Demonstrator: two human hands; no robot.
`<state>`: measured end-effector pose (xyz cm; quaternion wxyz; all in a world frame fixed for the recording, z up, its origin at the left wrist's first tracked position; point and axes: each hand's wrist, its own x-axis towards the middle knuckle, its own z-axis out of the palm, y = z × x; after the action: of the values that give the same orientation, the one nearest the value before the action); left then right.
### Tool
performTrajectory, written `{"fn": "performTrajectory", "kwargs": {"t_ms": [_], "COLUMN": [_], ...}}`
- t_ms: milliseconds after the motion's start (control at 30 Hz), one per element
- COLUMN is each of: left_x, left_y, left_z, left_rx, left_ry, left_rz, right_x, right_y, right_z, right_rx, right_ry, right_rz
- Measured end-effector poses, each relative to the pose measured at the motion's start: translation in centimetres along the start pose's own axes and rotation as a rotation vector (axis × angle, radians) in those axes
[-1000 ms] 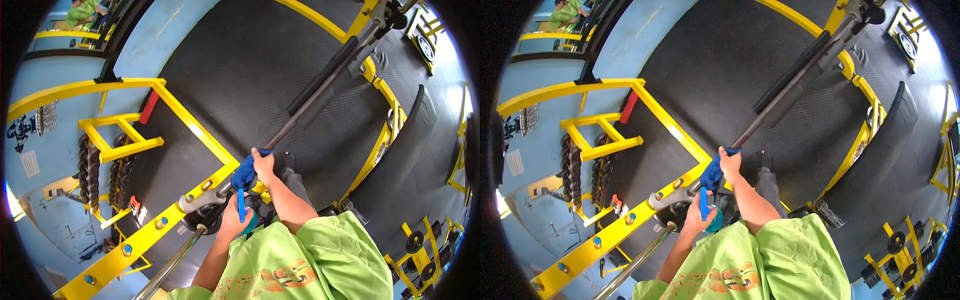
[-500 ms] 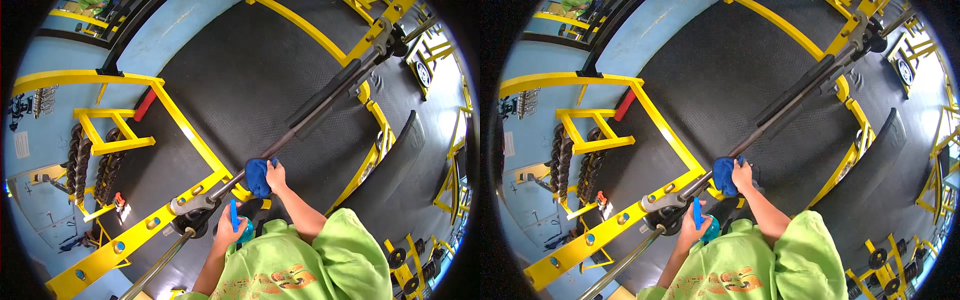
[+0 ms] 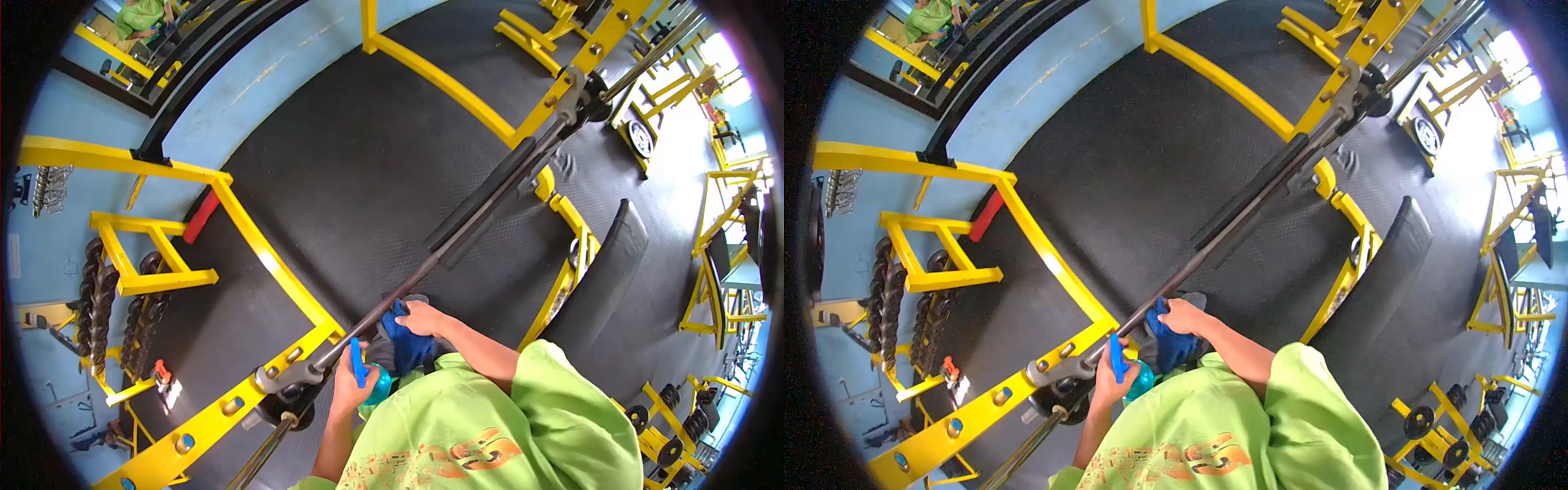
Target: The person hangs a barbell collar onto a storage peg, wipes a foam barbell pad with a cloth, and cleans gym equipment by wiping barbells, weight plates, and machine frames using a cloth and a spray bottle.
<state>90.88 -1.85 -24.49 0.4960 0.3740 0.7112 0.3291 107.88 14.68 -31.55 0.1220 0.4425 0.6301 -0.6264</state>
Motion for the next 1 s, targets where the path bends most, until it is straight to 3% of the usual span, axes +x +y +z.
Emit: {"fn": "performTrajectory", "kwargs": {"t_ms": [33,100,200,300,367,533,633,667,733,767,800,833,867,900,1000], "left_x": [0.5,2.2,5.8,9.9,12.8,16.7,19.1,19.9,21.1,21.8,22.4,22.8,23.2,23.4,23.3], "left_y": [0.4,1.8,4.3,8.6,10.6,20.1,21.9,22.3,23.1,23.5,23.7,24.0,24.5,25.2,27.1], "left_z": [0.1,0.4,1.2,2.8,4.3,8.5,11.8,13.2,16.1,17.9,19.9,21.9,23.7,25.5,29.6], "left_rx": [-0.012,-0.015,0.005,0.090,0.221,0.187,0.211,0.223,0.229,0.253,0.230,0.161,0.104,0.073,-0.112], "left_ry": [-0.006,0.007,-0.031,-0.162,-0.216,-0.384,-0.412,-0.411,-0.344,-0.297,-0.259,-0.212,-0.179,-0.158,-0.125], "left_rz": [0.016,0.050,0.079,0.102,0.293,0.271,0.300,0.296,0.283,0.283,0.246,0.189,0.133,0.088,-0.035], "right_x": [-0.6,-2.2,-6.3,-9.7,-11.6,-13.5,-12.7,-11.0,-7.9,-7.1,-4.7,-1.0,2.2,2.4,3.3], "right_y": [0.0,0.4,-1.1,-0.4,0.7,5.5,8.9,11.0,12.7,12.8,14.3,17.0,20.1,18.0,21.1], "right_z": [-1.5,-5.0,-13.4,-19.2,-23.0,-29.8,-35.5,-37.4,-41.7,-44.3,-46.7,-47.8,-48.2,-47.8,-49.3], "right_rx": [-0.011,-0.126,-0.036,-0.086,0.075,0.189,0.406,0.392,0.002,0.248,0.337,0.113,-0.049,-0.178,-0.091], "right_ry": [0.017,0.300,0.421,0.716,0.773,1.261,1.299,1.277,1.503,1.193,0.935,0.888,0.723,0.669,0.612], "right_rz": [0.005,-0.023,0.025,0.059,0.053,0.066,-0.018,-0.022,0.094,0.001,0.102,0.157,0.066,0.243,0.177]}}
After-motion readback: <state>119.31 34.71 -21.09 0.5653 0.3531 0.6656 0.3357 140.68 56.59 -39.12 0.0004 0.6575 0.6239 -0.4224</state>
